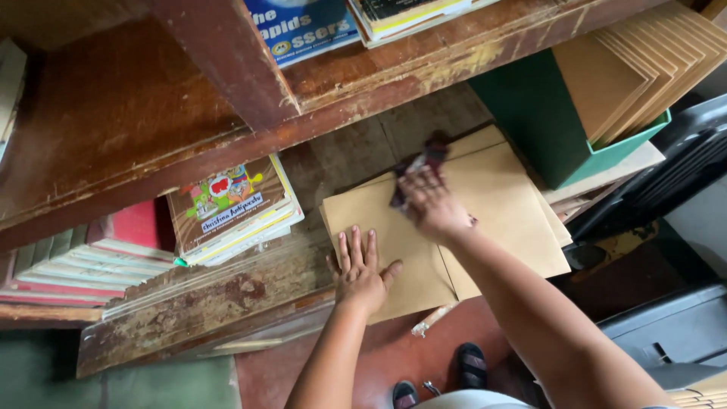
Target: Dusting and cleaning a stack of manila folders with a cloth in a library archive area.
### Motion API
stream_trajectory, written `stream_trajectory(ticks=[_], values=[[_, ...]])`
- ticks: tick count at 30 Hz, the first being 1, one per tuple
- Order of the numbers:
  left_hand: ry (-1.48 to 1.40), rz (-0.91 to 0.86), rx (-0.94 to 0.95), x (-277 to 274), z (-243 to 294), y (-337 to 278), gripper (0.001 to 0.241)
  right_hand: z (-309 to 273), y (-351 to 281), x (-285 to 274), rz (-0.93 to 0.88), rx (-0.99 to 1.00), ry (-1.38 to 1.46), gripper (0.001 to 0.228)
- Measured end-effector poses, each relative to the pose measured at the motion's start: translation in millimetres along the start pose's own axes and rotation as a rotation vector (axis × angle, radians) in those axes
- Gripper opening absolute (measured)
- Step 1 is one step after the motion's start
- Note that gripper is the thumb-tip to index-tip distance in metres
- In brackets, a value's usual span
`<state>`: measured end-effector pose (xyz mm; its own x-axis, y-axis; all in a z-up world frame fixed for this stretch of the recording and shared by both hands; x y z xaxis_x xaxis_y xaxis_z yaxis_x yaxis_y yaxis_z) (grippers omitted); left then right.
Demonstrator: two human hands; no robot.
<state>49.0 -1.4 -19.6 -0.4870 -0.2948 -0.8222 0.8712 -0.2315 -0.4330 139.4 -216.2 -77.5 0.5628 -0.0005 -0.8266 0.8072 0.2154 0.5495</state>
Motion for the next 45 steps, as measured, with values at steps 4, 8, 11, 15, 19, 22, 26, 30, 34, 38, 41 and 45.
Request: stream_trajectory(ticks=[4, 8, 11, 15, 19, 22, 26, 30, 34, 38, 41, 45], values=[[-0.069, 0.025, 0.014, -3, 0, 1, 0.086, -49, 2, -57, -0.042, -0.268, 0.139, 0.059], [-0.126, 0.047, 0.043, 1, -10, 9, 0.075, -38, 0, -52, 0.158, -0.36, 0.192, 0.06], [-0.351, 0.073, 0.101, 1, -21, 14, 0.07, -32, 6, -41, -0.052, -0.175, 0.088, 0.067], [-0.667, 0.133, 0.131, -5, -24, 11, 0.069, -52, 17, -36, -0.587, 0.089, -0.119, 0.074], [-0.708, 0.134, 0.11, -4, -24, 11, 0.068, -96, 1, -53, -0.57, -0.106, -0.277, 0.071], [-0.726, 0.167, 0.155, 3, -33, 20, 0.068, -118, -33, -86, 0.163, -0.238, -0.043, 0.071], [-0.645, 0.144, 0.174, 2, -29, 15, 0.065, -110, -91, -140, 0.028, -0.386, 0.212, 0.059], [-0.337, 0.125, 0.161, 6, -24, 16, 0.071, -78, -97, -196, -0.127, -0.108, 0.739, 0.05], [-0.201, 0.103, 0.113, -1, -10, 6, 0.082, -21, -107, -186, -0.046, 0.222, 0.684, 0.05], [-0.123, 0.049, 0.029, -5, -5, 5, 0.08, -7, -110, -163, 0.001, 0.233, 0.216, 0.035], [-0.108, 0.016, 0.008, -4, -2, 4, 0.081, 7, -124, -131, -0.087, 0.156, 0.021, 0.048], [-0.088, 0.021, -0.008, -6, 0, 2, 0.08, 57, -113, -98, 0.018, 0.234, -0.16, 0.077]])
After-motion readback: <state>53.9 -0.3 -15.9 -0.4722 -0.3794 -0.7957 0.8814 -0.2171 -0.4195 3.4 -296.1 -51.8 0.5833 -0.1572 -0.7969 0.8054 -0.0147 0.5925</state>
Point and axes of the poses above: each hand's wrist, its own y-axis towards the middle knuckle, its own x-axis out of the palm, z = x × y, the point moved 3 cm from there along y, towards the middle knuckle, and after that the axes turned 15 degrees about -y, right-handed, at the moved point
